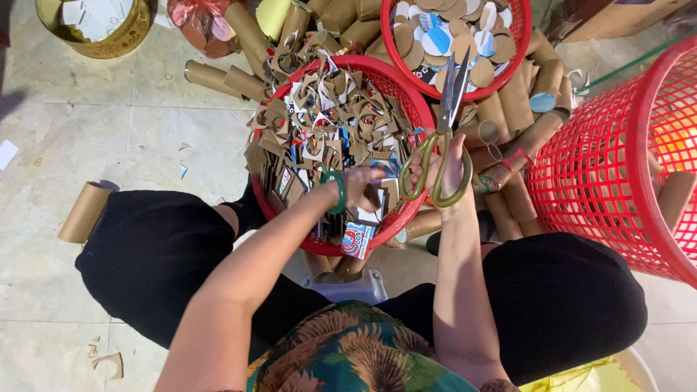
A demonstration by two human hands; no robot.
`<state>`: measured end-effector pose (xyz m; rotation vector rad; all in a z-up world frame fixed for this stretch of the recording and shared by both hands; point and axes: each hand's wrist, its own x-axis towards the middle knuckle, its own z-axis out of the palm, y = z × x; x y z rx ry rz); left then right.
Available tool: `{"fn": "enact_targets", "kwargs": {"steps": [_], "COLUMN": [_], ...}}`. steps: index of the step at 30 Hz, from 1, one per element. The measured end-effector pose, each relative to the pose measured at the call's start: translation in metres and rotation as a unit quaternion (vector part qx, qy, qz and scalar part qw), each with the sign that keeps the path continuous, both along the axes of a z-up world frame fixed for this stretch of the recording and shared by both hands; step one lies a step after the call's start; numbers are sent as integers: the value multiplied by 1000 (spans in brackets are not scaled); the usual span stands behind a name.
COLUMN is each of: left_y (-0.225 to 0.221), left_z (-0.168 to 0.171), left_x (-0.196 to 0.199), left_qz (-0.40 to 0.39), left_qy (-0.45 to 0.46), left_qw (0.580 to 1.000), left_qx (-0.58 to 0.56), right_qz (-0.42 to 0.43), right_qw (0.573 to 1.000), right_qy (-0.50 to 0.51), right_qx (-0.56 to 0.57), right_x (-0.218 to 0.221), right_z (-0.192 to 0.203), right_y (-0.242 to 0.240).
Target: Cutting circular and rectangular shapes from cardboard scraps using scissors.
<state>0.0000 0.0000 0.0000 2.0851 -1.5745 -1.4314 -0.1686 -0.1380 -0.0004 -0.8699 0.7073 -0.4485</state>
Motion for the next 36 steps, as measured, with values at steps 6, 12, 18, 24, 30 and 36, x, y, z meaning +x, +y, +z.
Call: {"fn": "enact_targets", "kwargs": {"steps": [6,12,18,24,30,36], "left_y": [14,14,8,-25,-55,-52], "left_z": [-57,-123,-118,-112,-130,-98], "left_x": [-11,29,72,102,115,111], "left_qz": [-133,25,267,454,526,555], "left_qy": [-174,-130,-59,55,179,228], "left_qw": [976,989,932,796,740,715], "left_qx": [-18,-62,-239,-395,-379,-358], "right_qz": [4,35,42,33,26,9], "right_qw": [999,995,992,994,987,984], "right_qy": [29,66,88,84,127,125], "right_qx": [-44,-66,-78,-61,-95,-125], "right_x": [1,-3,-5,-2,9,10], "right_z": [13,9,10,-14,10,17], "right_y": [23,36,42,35,46,47]}}
